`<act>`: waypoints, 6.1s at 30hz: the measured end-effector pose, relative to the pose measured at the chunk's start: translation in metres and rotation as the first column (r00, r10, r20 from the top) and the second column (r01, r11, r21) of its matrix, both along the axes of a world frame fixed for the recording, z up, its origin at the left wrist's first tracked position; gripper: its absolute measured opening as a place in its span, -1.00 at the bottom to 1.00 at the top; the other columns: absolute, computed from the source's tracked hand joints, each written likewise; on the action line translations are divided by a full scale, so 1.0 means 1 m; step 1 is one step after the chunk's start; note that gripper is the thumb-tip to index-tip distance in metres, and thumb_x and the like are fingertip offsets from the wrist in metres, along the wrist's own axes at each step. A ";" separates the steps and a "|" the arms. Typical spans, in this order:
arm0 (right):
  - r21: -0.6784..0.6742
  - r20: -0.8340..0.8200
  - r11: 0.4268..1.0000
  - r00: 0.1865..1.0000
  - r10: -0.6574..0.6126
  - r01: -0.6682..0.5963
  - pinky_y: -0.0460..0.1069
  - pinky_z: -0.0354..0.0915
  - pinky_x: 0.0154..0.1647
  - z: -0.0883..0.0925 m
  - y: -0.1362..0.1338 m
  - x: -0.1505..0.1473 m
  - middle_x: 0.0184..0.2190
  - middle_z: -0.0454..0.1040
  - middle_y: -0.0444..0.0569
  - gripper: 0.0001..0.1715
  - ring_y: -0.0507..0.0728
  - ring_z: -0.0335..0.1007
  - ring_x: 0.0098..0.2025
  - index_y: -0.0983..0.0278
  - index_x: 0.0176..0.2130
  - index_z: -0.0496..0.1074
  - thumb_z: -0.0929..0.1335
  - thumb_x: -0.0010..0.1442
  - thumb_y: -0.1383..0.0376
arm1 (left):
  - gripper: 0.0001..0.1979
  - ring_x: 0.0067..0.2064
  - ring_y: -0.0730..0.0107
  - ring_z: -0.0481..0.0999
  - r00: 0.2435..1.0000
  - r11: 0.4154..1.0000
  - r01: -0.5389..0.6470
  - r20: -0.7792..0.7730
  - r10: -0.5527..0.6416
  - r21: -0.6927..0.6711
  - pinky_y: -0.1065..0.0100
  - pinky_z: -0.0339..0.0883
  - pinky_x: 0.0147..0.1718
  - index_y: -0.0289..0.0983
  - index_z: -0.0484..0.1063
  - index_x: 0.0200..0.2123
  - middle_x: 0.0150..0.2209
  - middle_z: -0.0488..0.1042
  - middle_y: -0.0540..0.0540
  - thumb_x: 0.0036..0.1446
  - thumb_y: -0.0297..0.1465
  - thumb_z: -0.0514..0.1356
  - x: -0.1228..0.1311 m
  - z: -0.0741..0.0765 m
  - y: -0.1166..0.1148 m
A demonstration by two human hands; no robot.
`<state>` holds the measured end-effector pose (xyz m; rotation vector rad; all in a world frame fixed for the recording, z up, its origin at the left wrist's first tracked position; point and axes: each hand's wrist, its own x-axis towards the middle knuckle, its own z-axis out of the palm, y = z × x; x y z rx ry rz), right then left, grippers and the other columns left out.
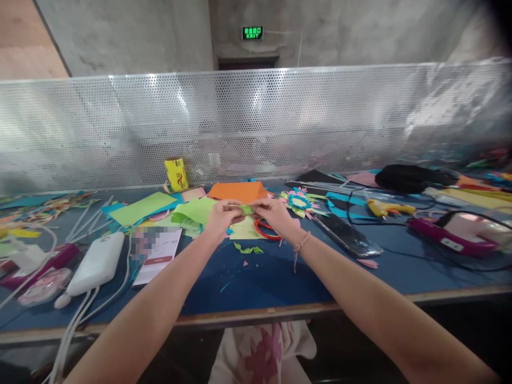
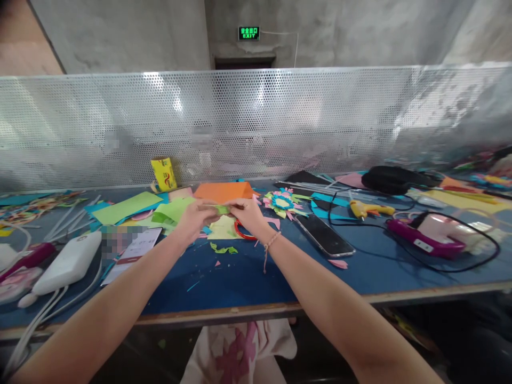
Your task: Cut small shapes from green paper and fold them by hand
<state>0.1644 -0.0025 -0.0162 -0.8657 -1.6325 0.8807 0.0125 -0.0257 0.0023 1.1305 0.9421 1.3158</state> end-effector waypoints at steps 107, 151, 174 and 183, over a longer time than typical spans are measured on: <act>-0.134 -0.121 0.989 0.991 0.049 -0.066 -0.06 0.28 -0.37 -0.002 -0.002 -0.004 -0.50 0.41 -0.12 -0.79 -0.02 0.33 -0.46 0.30 -0.41 0.40 0.36 -0.09 0.21 | -0.85 -0.51 0.46 0.47 0.989 0.998 0.067 -0.134 -0.067 -0.009 0.40 0.35 -0.42 -0.34 0.37 -0.55 -0.63 0.44 -0.04 -0.20 -0.40 0.28 -0.002 -0.008 0.008; -0.234 -0.179 0.971 0.984 0.012 -0.054 -0.06 0.31 -0.33 0.002 -0.005 -0.004 -0.49 0.45 -0.09 -0.76 -0.03 0.36 -0.45 0.34 -0.40 0.39 0.40 -0.20 0.38 | -0.88 -0.54 0.54 0.40 0.976 0.987 -0.020 -0.209 0.054 0.159 0.42 0.33 -0.44 -0.35 0.36 -0.49 -0.59 0.40 0.01 -0.20 -0.47 0.23 0.002 -0.012 0.011; -0.018 0.107 0.996 0.991 -0.079 0.082 -0.01 0.30 -0.29 0.003 -0.003 -0.003 -0.44 0.42 -0.05 -0.81 0.03 0.37 -0.38 0.30 -0.38 0.30 0.35 -0.10 0.42 | -0.83 -0.47 0.44 0.44 0.953 0.980 -0.016 -0.293 0.076 0.200 0.34 0.36 -0.38 -0.37 0.41 -0.47 -0.53 0.45 -0.08 -0.21 -0.42 0.26 0.003 -0.017 0.012; 0.011 0.096 0.995 0.990 -0.099 0.099 -0.04 0.26 -0.37 0.006 -0.005 -0.003 -0.50 0.37 -0.11 -0.70 0.01 0.32 -0.45 0.29 -0.43 0.28 0.42 -0.20 0.27 | -0.77 -0.48 0.47 0.43 0.964 0.980 0.027 -0.265 0.027 0.196 0.36 0.36 -0.38 -0.38 0.39 -0.50 -0.53 0.44 -0.08 -0.21 -0.32 0.28 0.005 -0.012 0.005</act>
